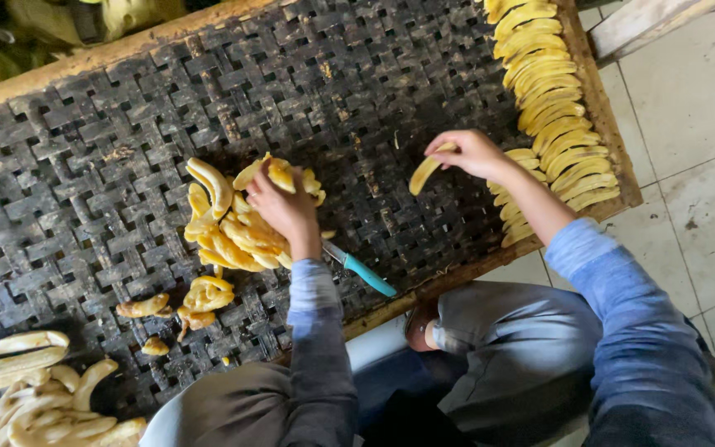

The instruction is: The person sits on the floor beside a woven bamboo drying tray and places peeled banana halves one at a time from a pile into a neat row along the tray's edge. A small knife lies on the tray and is picked up near the end while the person continues handling the bananas.

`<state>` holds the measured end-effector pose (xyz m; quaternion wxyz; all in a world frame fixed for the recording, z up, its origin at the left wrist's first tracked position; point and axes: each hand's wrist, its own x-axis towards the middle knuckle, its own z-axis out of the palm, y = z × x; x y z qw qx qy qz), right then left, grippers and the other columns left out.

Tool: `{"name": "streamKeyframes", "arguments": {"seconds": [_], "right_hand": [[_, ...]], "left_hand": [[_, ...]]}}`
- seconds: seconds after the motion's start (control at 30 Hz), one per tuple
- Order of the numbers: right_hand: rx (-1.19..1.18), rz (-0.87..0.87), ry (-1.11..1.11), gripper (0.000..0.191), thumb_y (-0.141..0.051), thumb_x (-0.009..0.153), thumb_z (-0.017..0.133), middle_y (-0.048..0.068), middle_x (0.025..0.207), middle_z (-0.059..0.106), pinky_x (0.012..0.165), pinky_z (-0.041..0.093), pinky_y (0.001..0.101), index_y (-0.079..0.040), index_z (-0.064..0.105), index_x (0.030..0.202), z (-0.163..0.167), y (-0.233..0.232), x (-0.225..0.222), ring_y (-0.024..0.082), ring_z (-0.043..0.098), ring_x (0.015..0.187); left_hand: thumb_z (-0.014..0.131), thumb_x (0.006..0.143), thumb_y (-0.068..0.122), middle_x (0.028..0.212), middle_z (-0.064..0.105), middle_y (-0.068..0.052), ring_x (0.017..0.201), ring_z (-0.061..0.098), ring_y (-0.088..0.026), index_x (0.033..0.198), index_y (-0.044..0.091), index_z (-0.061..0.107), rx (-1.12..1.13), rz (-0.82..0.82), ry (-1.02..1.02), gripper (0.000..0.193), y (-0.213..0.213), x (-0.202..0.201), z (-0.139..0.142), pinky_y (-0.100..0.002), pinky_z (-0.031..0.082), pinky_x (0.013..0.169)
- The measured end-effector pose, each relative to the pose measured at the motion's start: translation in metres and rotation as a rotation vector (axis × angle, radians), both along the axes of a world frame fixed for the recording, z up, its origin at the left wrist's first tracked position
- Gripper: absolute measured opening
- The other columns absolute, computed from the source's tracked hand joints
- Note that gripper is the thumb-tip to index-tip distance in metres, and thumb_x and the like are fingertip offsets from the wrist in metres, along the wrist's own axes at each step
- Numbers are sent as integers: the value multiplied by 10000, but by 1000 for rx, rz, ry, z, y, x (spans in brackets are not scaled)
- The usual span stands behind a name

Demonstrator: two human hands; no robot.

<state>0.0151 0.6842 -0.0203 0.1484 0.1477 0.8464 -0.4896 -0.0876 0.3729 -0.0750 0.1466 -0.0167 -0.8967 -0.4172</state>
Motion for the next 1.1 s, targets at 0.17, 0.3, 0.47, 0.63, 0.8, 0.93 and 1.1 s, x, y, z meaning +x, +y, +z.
{"name": "streamKeyframes", "arguments": {"seconds": [0.17,0.3,0.47,0.63,0.8,0.93,1.1], "right_hand": [[-78,-220,46,200,-110,1019,628,17,1129,750,817,585,242,-41,713,1186,1,84,32,88,702,915],[82,-282,-3,185,-98,1034,665,81,1037,731,777,547,283,-66,757,1191,-6,107,47,120,661,876],[282,-178,171,103,-79,971,735,63,1034,771,823,562,276,-36,757,1062,-14,109,48,117,712,912],[549,-215,15,117,-37,912,742,58,1009,766,780,555,312,-70,774,1020,-9,100,40,155,704,889],[523,-154,156,127,-117,988,692,41,1032,771,784,563,310,-130,755,1098,7,21,-22,158,706,862],[179,148,199,220,-142,938,700,93,1001,781,813,588,324,-51,708,1139,3,-100,-81,175,752,928],[38,164,147,359,-242,977,701,122,970,756,748,580,356,-38,629,1265,-15,-204,-115,207,732,861]], "left_hand": [[880,799,209,1313,517,-233,1172,525,-445,1374,54,483,-32,70,-71,715,-7,-19,-3,-529,457,978],[883,697,179,1371,466,-218,1229,475,-443,1435,73,438,-69,62,-107,868,7,-12,-2,-535,429,1030],[780,690,39,1560,317,-258,1420,332,-485,1529,70,350,-88,-2,-88,944,21,2,-7,-559,311,1156],[541,748,-173,1679,243,-246,1545,242,-474,1582,91,382,-68,-57,-40,889,18,5,-23,-528,277,1260],[490,734,-215,1643,312,-231,1542,315,-438,1550,83,401,209,-62,-8,873,0,14,-30,-489,321,1260],[522,765,-202,1504,436,-212,1364,540,-332,1520,75,426,380,64,-97,810,-10,17,-30,-432,485,1165],[573,910,-119,1360,643,-171,1178,678,-245,1498,64,422,756,94,-171,634,-5,23,-32,-358,582,978]]}}
